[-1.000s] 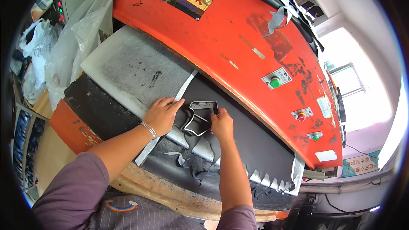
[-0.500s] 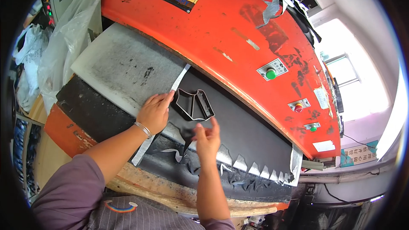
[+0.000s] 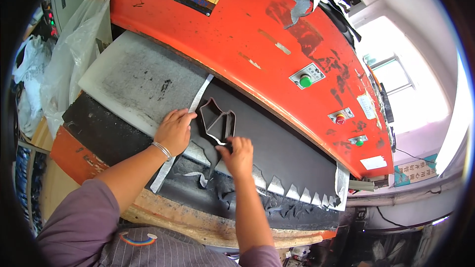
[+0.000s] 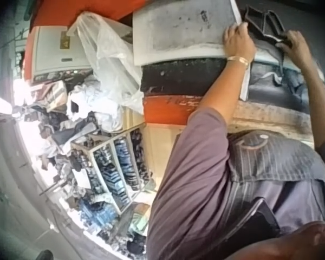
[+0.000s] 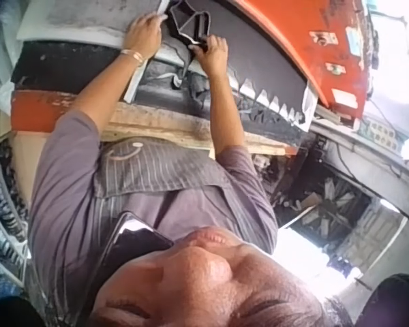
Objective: Operating a hydraulic press machine to cut out shoe components from a leather sheet using a metal die.
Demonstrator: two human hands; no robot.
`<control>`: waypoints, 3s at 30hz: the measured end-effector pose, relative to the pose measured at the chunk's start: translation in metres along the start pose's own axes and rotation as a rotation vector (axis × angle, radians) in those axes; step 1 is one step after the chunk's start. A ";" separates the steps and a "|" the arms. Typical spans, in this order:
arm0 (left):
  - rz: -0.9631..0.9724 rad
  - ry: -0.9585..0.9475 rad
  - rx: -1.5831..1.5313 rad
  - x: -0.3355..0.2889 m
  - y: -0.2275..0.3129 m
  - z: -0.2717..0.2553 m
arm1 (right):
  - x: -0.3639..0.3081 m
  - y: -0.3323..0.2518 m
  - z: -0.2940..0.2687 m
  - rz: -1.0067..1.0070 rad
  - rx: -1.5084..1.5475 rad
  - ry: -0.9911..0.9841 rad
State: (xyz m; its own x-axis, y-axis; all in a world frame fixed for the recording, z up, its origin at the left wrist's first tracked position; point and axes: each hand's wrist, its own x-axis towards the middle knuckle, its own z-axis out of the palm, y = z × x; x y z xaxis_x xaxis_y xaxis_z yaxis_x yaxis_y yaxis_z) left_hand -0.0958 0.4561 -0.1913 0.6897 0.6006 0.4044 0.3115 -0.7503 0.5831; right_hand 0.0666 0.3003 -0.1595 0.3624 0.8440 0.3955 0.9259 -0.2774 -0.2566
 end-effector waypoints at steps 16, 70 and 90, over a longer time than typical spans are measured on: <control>0.016 0.032 -0.012 0.005 0.002 0.008 | -0.007 -0.012 -0.015 0.158 0.042 -0.155; 0.129 -0.030 -0.173 0.032 -0.001 0.007 | -0.018 -0.017 -0.012 0.148 -0.006 -0.108; 0.082 -0.034 -0.183 0.028 0.001 0.009 | -0.005 -0.015 -0.015 0.279 0.031 -0.209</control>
State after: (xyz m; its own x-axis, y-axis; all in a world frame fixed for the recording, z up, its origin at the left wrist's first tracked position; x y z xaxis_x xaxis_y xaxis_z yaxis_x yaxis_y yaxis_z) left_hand -0.0703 0.4700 -0.1858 0.7305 0.5276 0.4336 0.1313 -0.7316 0.6690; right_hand 0.0521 0.2931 -0.1446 0.5687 0.8141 0.1178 0.7892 -0.4997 -0.3570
